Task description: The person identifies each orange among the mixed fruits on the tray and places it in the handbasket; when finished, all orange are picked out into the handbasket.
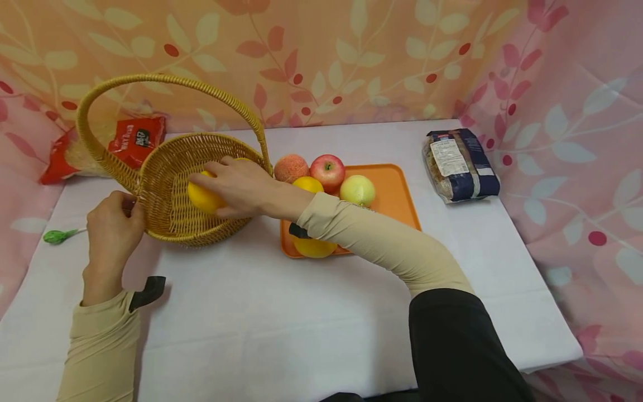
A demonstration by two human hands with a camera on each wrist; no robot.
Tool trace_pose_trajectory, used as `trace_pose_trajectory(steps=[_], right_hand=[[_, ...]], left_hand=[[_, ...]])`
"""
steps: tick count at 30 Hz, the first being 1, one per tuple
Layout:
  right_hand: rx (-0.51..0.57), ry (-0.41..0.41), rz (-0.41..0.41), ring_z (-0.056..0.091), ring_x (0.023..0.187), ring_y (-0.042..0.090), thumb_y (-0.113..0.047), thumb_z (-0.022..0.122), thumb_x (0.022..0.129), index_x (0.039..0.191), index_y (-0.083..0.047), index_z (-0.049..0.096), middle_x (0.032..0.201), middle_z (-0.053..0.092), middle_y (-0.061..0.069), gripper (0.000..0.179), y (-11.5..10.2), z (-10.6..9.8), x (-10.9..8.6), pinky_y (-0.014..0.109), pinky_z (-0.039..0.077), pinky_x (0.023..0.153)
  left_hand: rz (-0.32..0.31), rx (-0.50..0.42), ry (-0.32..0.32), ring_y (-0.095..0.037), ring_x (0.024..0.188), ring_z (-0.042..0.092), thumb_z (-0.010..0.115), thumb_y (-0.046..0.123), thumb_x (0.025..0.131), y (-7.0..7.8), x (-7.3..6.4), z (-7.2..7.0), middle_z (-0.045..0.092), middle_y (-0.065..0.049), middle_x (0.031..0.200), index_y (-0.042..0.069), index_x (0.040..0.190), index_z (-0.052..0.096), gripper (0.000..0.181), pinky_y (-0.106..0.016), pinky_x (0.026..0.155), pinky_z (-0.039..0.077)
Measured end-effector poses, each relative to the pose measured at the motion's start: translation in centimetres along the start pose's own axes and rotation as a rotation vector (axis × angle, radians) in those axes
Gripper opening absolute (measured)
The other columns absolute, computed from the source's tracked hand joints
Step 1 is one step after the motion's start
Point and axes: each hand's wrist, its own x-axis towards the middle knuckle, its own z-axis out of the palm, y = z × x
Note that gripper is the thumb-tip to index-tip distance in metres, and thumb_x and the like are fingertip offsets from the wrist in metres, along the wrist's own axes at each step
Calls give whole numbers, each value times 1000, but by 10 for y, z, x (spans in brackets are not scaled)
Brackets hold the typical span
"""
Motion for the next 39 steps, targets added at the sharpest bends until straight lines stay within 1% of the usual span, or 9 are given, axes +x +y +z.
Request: trace_pose_trajectory(steps=[3, 6, 10, 14, 19, 24, 28, 35, 39], right_hand=[[-1, -21, 5, 53, 120, 27, -43, 62, 88, 148, -22, 41, 143, 49, 7, 68, -3, 5, 6, 38, 46, 98], [3, -27, 18, 55, 116, 27, -42, 63, 87, 148, -22, 42, 141, 47, 9, 67, -4, 9, 10, 38, 49, 94], [-3, -31, 14, 57, 112, 26, -41, 64, 87, 147, -21, 42, 140, 44, 10, 67, -6, 16, 16, 37, 51, 89], [-31, -48, 3, 57, 107, 26, -41, 63, 88, 147, -21, 42, 138, 45, 8, 65, -7, 20, 21, 35, 52, 87], [-33, -88, 20, 58, 107, 26, -40, 63, 90, 148, -23, 41, 136, 48, 5, 64, -8, 25, 25, 36, 53, 82], [-35, -119, 26, 57, 112, 27, -38, 63, 91, 148, -23, 40, 136, 50, 4, 63, -8, 27, 27, 36, 53, 84], [-32, -122, 12, 57, 112, 27, -35, 63, 91, 148, -22, 40, 135, 52, 5, 62, -9, 27, 28, 35, 52, 87], [-42, -158, -3, 57, 117, 24, -32, 62, 92, 147, -22, 40, 137, 52, 5, 60, -11, 28, 34, 34, 49, 95], [-15, -193, 16, 59, 112, 23, -29, 62, 92, 147, -26, 43, 136, 50, 6, 58, -13, 30, 38, 34, 53, 87]], left_hand=[[1, -2, 0, -43, 75, 53, 48, 4, 92, 0, 0, 0, 58, -32, 85, -16, 102, 60, 26, -45, 63, 37], [3, -4, 1, -43, 75, 52, 48, 4, 92, -1, 0, 1, 58, -31, 84, -16, 102, 60, 25, -44, 62, 36], [4, -3, 3, -42, 74, 52, 48, 4, 92, -1, 0, 0, 57, -30, 84, -16, 102, 60, 25, -42, 61, 35], [3, 0, -4, -43, 74, 52, 48, 4, 92, -1, 0, 0, 57, -31, 84, -16, 102, 60, 26, -42, 61, 36], [-3, 3, -10, -43, 74, 53, 48, 4, 93, -1, 0, 0, 58, -31, 85, -16, 103, 60, 26, -42, 60, 37], [-4, 4, -9, -42, 74, 52, 48, 4, 93, -1, 0, 0, 58, -31, 85, -17, 103, 60, 26, -41, 59, 37], [-10, 5, -16, -42, 74, 52, 48, 5, 93, 0, 0, 0, 58, -31, 85, -16, 104, 60, 26, -40, 60, 37], [-12, 6, -15, -42, 75, 52, 48, 5, 94, 0, 0, 0, 58, -31, 86, -16, 104, 60, 26, -41, 60, 37], [6, 5, 3, -43, 74, 52, 48, 4, 93, -1, -1, 1, 58, -32, 85, -17, 102, 60, 26, -43, 61, 37]])
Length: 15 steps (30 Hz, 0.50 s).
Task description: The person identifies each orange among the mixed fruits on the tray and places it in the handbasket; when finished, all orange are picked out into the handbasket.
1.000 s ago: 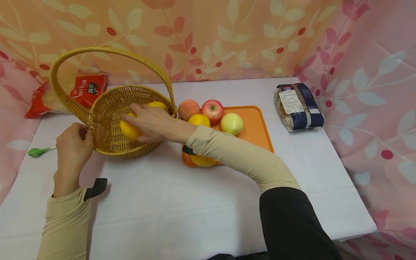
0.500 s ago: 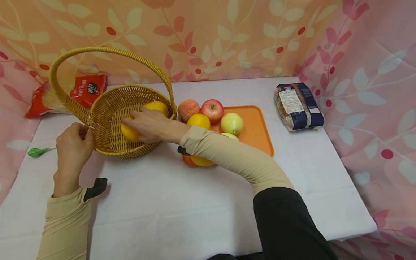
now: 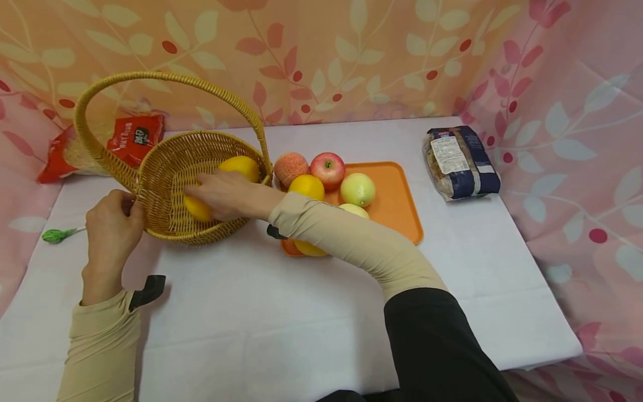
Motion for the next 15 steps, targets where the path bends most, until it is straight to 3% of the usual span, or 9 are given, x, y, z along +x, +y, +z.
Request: trace_pose_trajectory(steps=[4, 15], right_hand=[[28, -26, -8, 60, 104, 22, -23, 60, 92, 146, -25, 45, 131, 50, 8, 56, 0, 3, 2, 34, 53, 82], [38, -49, -34, 59, 103, 21, -20, 63, 91, 144, -19, 48, 128, 54, 9, 55, 1, 4, 4, 33, 50, 88]], left_hand=[[1, 0, -4, -43, 75, 52, 48, 5, 93, -1, 0, 0, 58, -31, 84, -17, 102, 60, 26, -44, 62, 36], [-5, 3, -13, -42, 75, 52, 48, 4, 94, 0, 1, -1, 57, -31, 85, -16, 103, 60, 26, -42, 61, 36]])
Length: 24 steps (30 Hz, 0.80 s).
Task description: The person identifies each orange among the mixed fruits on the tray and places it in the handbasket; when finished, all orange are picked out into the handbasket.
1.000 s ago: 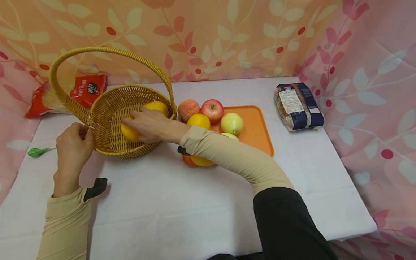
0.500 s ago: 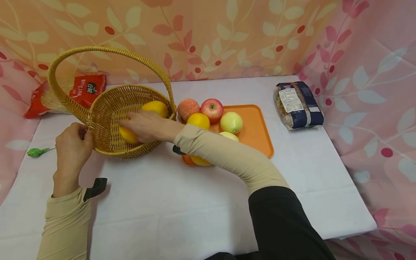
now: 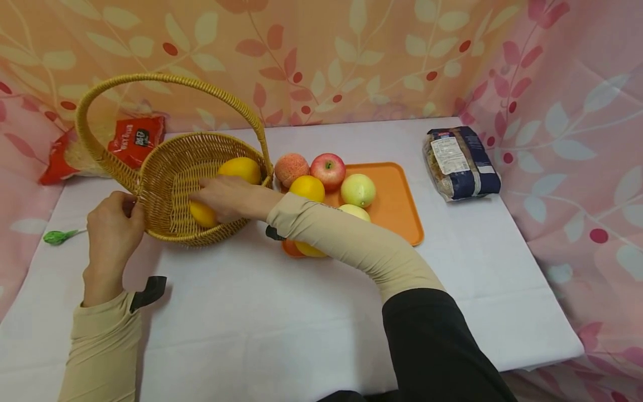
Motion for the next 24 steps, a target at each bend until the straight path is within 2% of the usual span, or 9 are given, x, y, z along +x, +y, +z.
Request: trace_pose_trajectory(steps=[11, 18, 24], right_hand=[[0, -26, 24, 58, 108, 20, -27, 62, 92, 146, -22, 45, 133, 53, 7, 57, 1, -1, 0, 33, 51, 89], [15, -11, 21, 58, 112, 20, -26, 63, 91, 147, -21, 43, 137, 52, 6, 59, 2, -3, -3, 34, 51, 88], [8, 35, 5, 54, 124, 25, -27, 61, 93, 147, -20, 43, 145, 48, 6, 58, 3, -11, -13, 35, 49, 98]], left_hand=[[6, -11, 8, -43, 74, 52, 48, 3, 93, 2, 0, -1, 57, -31, 84, -17, 103, 60, 26, -41, 61, 36], [-2, -8, 1, -43, 75, 52, 48, 4, 93, 2, 0, -1, 58, -31, 85, -17, 104, 60, 26, -42, 62, 36], [-2, -12, 6, -43, 75, 52, 48, 4, 92, 1, 0, -1, 57, -31, 84, -17, 103, 61, 26, -42, 61, 36]])
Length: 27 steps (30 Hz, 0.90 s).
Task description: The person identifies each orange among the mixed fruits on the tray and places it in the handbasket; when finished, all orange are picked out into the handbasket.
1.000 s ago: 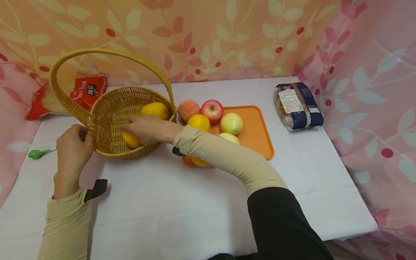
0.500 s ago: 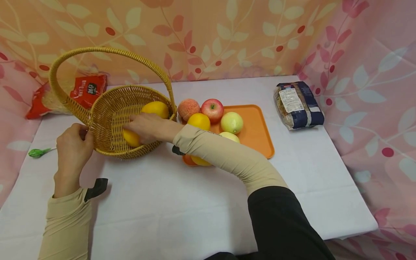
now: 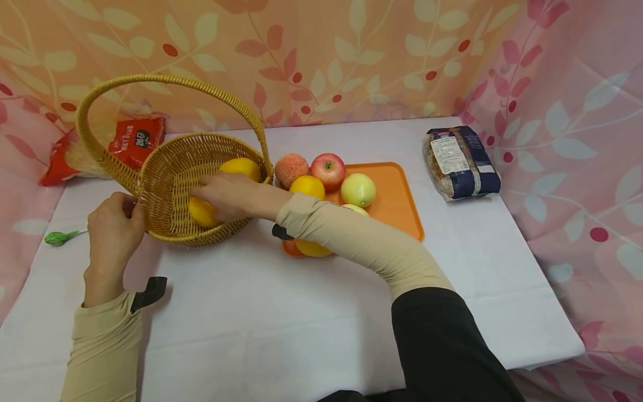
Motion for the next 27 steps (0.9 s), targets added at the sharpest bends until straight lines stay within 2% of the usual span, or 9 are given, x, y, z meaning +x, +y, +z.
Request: trace_pose_trajectory(steps=[3, 7, 10, 13, 17, 19, 22, 27], right_hand=[[14, 51, -6, 50, 131, 27, -27, 61, 93, 146, -19, 45, 149, 46, 7, 56, 2, -8, -14, 37, 42, 107], [62, 169, -22, 47, 135, 27, -25, 59, 93, 141, -17, 51, 149, 47, 8, 49, 9, -19, -42, 39, 37, 113], [83, 254, -15, 49, 133, 26, -24, 59, 94, 136, -16, 55, 146, 50, 8, 43, 19, -25, -67, 39, 43, 107], [95, 333, 4, 56, 122, 25, -23, 62, 92, 132, -13, 59, 141, 54, 9, 41, 32, -26, -92, 39, 51, 95], [99, 400, 55, 59, 115, 26, -22, 64, 91, 130, -13, 61, 134, 58, 11, 40, 49, -20, -119, 42, 54, 88], [95, 390, 87, 57, 120, 29, -23, 65, 91, 131, -12, 60, 134, 58, 13, 42, 56, -15, -131, 44, 52, 92], [89, 332, 120, 55, 123, 34, -25, 66, 90, 134, -11, 57, 136, 56, 17, 47, 64, -7, -145, 48, 48, 99], [93, 219, 127, 48, 129, 37, -25, 66, 90, 138, -13, 53, 142, 50, 19, 52, 76, 12, -152, 50, 43, 105]], left_hand=[[-8, -2, -6, -42, 75, 52, 48, 4, 93, 0, -1, 0, 57, -30, 85, -17, 103, 61, 27, -41, 61, 35], [-6, 3, -9, -42, 74, 52, 48, 5, 93, 2, -1, 0, 57, -31, 85, -17, 104, 60, 27, -41, 61, 36], [15, 1, 6, -42, 74, 52, 48, 4, 93, 2, -1, 0, 57, -31, 84, -17, 102, 60, 26, -41, 61, 36], [33, -5, 19, -42, 72, 52, 48, 4, 93, 2, 1, 0, 57, -31, 82, -17, 101, 60, 25, -42, 61, 36], [36, -8, 17, -42, 72, 52, 49, 4, 93, 2, 1, 0, 57, -31, 82, -17, 101, 61, 26, -41, 59, 36], [26, -10, 9, -43, 73, 52, 48, 4, 93, 2, 1, 0, 57, -31, 83, -17, 102, 61, 26, -41, 59, 36], [12, -8, 1, -43, 74, 52, 48, 4, 93, 2, 1, 0, 57, -31, 84, -17, 103, 61, 27, -41, 60, 36], [-2, -9, -4, -43, 76, 52, 47, 4, 93, 1, 0, 0, 57, -32, 86, -17, 104, 60, 27, -42, 61, 35]])
